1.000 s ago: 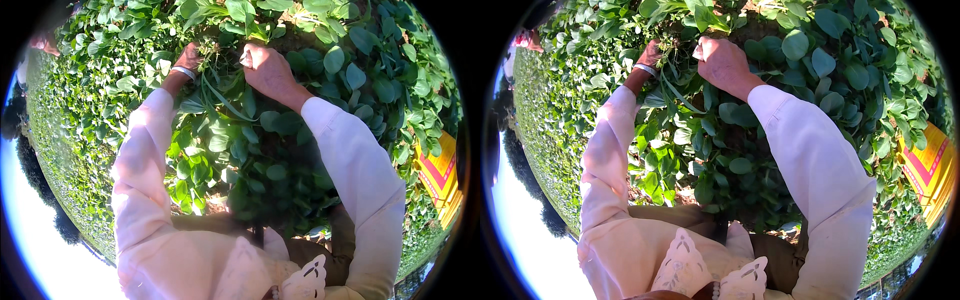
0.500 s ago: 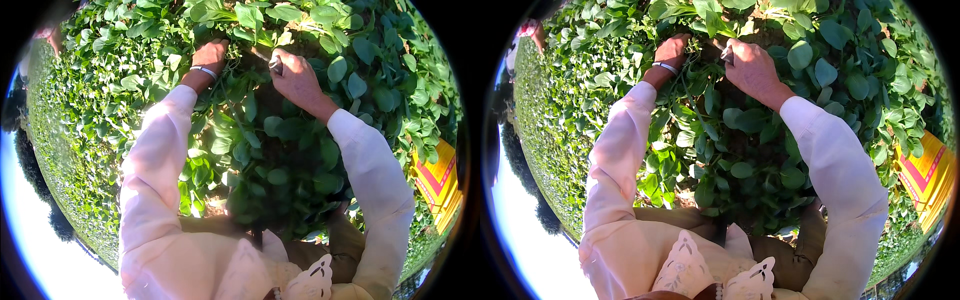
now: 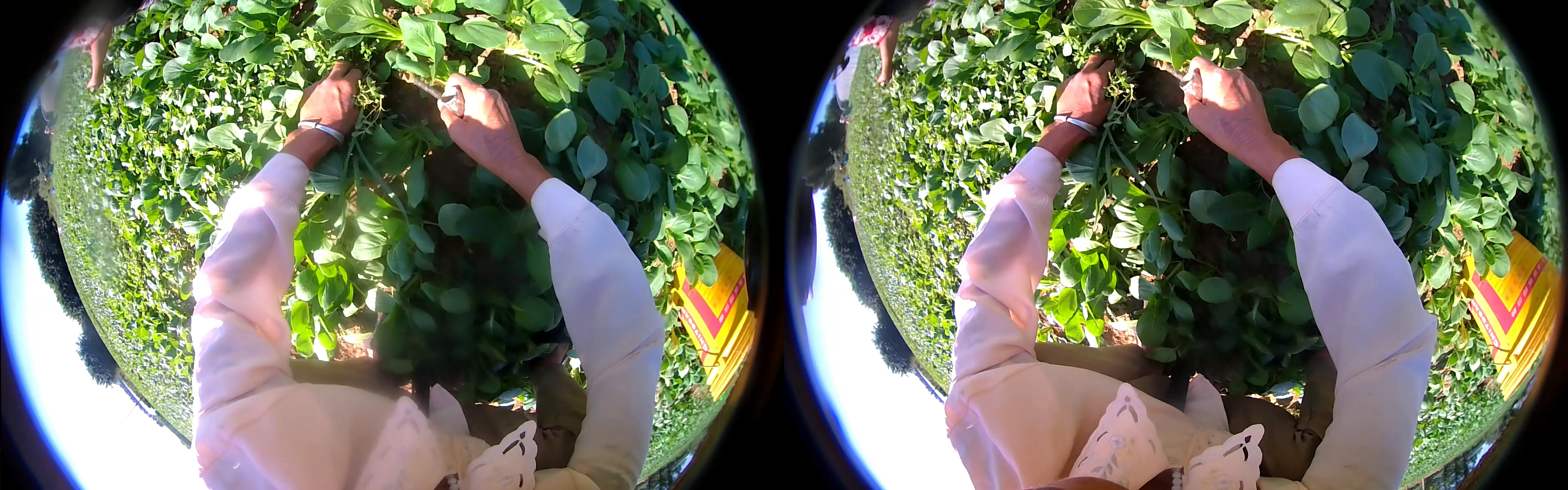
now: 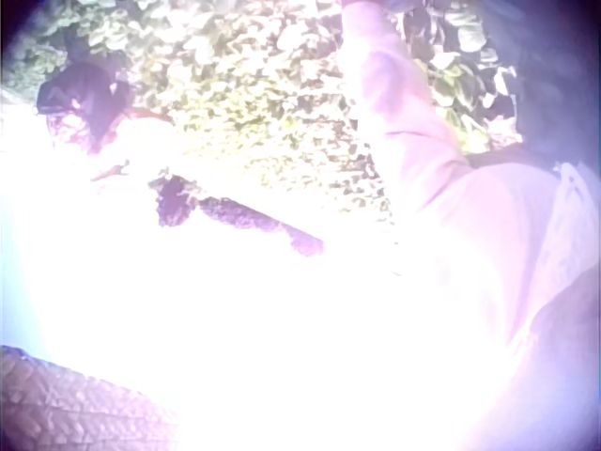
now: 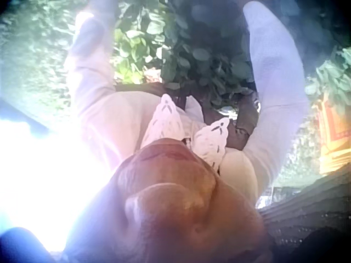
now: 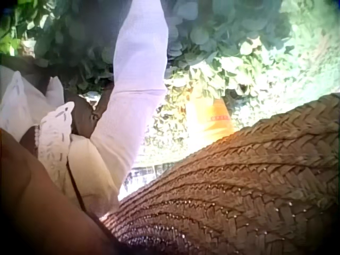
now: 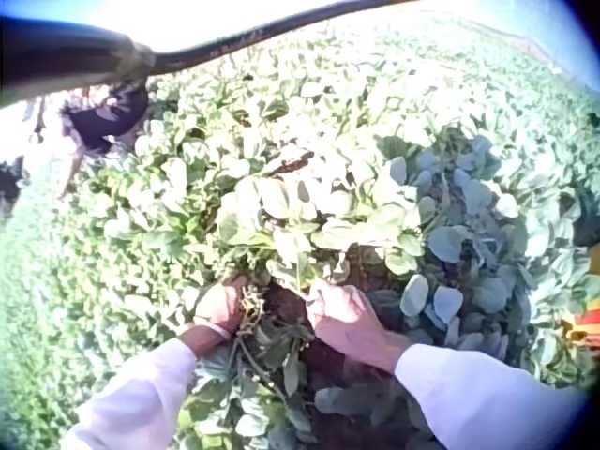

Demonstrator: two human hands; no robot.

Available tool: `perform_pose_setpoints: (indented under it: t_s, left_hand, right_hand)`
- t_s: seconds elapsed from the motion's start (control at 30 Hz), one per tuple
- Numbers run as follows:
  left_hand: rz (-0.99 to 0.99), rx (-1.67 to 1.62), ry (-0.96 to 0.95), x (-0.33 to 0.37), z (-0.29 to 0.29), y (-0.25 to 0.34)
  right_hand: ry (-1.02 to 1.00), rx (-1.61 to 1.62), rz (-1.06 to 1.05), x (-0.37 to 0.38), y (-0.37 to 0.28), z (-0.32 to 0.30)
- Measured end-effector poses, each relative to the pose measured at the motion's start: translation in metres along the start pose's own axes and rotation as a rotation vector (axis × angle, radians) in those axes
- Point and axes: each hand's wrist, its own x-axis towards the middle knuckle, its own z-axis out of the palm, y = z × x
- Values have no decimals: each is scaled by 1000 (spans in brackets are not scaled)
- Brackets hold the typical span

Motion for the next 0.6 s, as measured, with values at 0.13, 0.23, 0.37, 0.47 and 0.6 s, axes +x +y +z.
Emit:
perform_pose_setpoints:
  t_s: [0.13,0.23,0.37,0.47,0.6]
  left_hand:
    - [14,173,78,23,-4,-4]
    - [-24,307,84,36,5,-21]
    - [-230,251,-77,54,16,-33]
    - [-270,223,24,61,20,-37]
    - [-160,166,71,42,14,-34]
  right_hand:
    - [10,87,2,19,0,28]
    - [4,13,47,36,-11,48]
    - [57,-12,77,58,-22,73]
    - [95,50,182,79,-37,81]
    - [-3,-13,87,57,-18,54]
